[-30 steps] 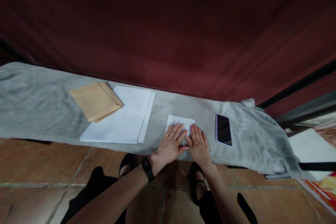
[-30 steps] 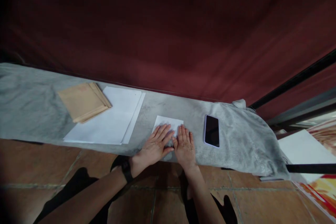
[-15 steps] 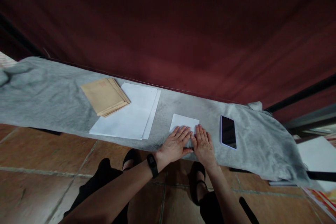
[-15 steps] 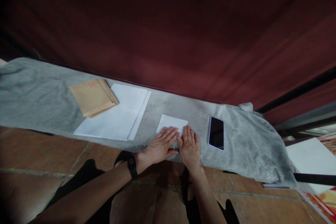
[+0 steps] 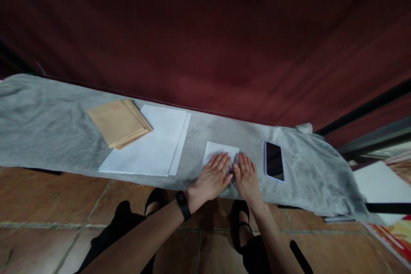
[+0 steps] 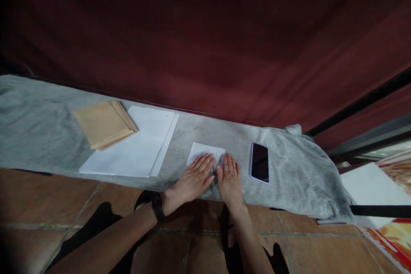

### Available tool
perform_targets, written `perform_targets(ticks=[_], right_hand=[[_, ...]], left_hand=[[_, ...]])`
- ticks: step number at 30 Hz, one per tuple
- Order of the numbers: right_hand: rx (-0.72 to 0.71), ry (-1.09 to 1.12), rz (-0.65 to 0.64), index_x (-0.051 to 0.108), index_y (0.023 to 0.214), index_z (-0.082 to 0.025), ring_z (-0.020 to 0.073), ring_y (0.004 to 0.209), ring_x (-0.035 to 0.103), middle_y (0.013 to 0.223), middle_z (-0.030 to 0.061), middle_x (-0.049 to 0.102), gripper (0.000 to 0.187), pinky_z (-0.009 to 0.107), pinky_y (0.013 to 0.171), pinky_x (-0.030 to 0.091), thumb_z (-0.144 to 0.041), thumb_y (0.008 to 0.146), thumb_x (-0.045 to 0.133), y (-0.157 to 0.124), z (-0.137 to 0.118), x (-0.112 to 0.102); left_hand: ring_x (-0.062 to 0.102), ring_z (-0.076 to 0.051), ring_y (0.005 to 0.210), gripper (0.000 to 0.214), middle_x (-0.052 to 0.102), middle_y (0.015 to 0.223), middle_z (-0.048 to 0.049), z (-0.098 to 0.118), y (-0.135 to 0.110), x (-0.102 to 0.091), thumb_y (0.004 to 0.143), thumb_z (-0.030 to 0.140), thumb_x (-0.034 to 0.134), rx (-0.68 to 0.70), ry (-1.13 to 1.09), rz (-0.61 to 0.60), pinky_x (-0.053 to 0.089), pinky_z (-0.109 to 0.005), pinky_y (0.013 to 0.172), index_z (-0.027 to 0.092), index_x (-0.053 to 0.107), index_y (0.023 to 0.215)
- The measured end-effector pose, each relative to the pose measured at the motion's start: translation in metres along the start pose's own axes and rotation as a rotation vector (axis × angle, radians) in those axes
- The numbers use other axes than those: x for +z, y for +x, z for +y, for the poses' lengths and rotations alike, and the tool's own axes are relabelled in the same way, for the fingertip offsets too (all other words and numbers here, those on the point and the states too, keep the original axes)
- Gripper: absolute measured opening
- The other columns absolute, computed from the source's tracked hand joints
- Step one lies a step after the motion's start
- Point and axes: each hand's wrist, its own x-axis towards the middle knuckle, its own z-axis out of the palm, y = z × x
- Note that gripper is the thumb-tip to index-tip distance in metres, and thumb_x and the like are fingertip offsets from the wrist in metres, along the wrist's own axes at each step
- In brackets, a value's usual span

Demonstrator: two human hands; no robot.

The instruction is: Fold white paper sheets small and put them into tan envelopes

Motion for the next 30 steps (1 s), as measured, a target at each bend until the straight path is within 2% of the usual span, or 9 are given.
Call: perform_targets(ticks=[6, 10, 14, 17, 22, 26, 30], right_hand=[[-0.016, 0.108, -0.03, 0.037, 0.155, -0.012, 0.0236, 0.15, 0.032, 0.161, 0.0125, 0.037, 0.059, 0.047, 0.122, 0.027, -0.041, 0.108, 0.017, 0.014, -0.014, -0.002], [-0.03, 0.092, -0.054, 0.04, 0.153, -0.012, 0.023, 0.15, 0.034, 0.159, 0.0126, 0.041, 0.058, 0.046, 0.122, 0.026, -0.039, 0.109, 0.015, 0.02, -0.024, 0.002], [-0.029, 0.042, -0.038, 0.041, 0.153, -0.011, 0.0257, 0.149, 0.034, 0.159, 0.0145, 0.041, 0.058, 0.049, 0.121, 0.025, -0.039, 0.109, 0.017, 0.023, -0.028, 0.004], [-0.02, 0.029, -0.016, 0.04, 0.153, -0.008, 0.0277, 0.148, 0.036, 0.157, 0.017, 0.042, 0.058, 0.05, 0.12, 0.028, -0.038, 0.108, 0.019, 0.024, -0.027, 0.006], [0.006, 0.013, 0.029, 0.041, 0.153, -0.01, 0.0292, 0.146, 0.039, 0.157, 0.0169, 0.043, 0.055, 0.05, 0.118, 0.029, -0.038, 0.107, 0.026, 0.026, -0.022, 0.007], [0.017, 0.024, 0.02, 0.045, 0.15, -0.01, 0.027, 0.145, 0.041, 0.155, 0.0156, 0.047, 0.051, 0.047, 0.119, 0.031, -0.032, 0.106, 0.031, 0.03, -0.015, 0.006], [0.014, 0.042, 0.02, 0.047, 0.148, -0.008, 0.0264, 0.144, 0.042, 0.154, 0.0166, 0.048, 0.049, 0.046, 0.117, 0.034, -0.025, 0.104, 0.033, 0.034, -0.011, 0.006]], left_hand=[[0.029, -0.023, 0.152, 0.057, 0.038, 0.161, -0.0143, -0.008, 0.02, 0.012, 0.102, 0.029, 0.031, -0.092, 0.014, 0.015, 0.022, -0.045, 0.125, 0.009, 0.034, 0.154], [0.029, -0.025, 0.152, 0.058, 0.039, 0.16, -0.0164, -0.012, 0.027, 0.024, 0.098, 0.019, 0.033, -0.109, 0.021, 0.023, 0.023, -0.047, 0.125, 0.008, 0.032, 0.155], [0.029, -0.025, 0.152, 0.058, 0.039, 0.159, -0.018, -0.017, 0.028, 0.029, 0.098, 0.019, 0.03, -0.121, 0.029, 0.028, 0.025, -0.048, 0.124, 0.006, 0.032, 0.155], [0.029, -0.026, 0.152, 0.059, 0.037, 0.16, -0.0185, -0.023, 0.027, 0.027, 0.099, 0.023, 0.029, -0.158, 0.039, 0.04, 0.025, -0.05, 0.124, 0.006, 0.031, 0.155], [0.032, -0.028, 0.15, 0.057, 0.039, 0.159, -0.0196, -0.035, 0.025, 0.017, 0.101, 0.03, 0.031, -0.292, 0.066, 0.028, 0.026, -0.049, 0.123, 0.004, 0.039, 0.152], [0.041, -0.029, 0.146, 0.053, 0.047, 0.154, -0.0196, -0.046, 0.028, 0.01, 0.101, 0.027, 0.031, -0.261, 0.055, 0.04, 0.032, -0.05, 0.12, 0.005, 0.045, 0.147], [0.05, -0.027, 0.137, 0.05, 0.058, 0.144, -0.0183, -0.053, 0.036, 0.003, 0.098, 0.016, 0.035, -0.216, 0.035, 0.09, 0.039, -0.047, 0.114, 0.01, 0.047, 0.145]])
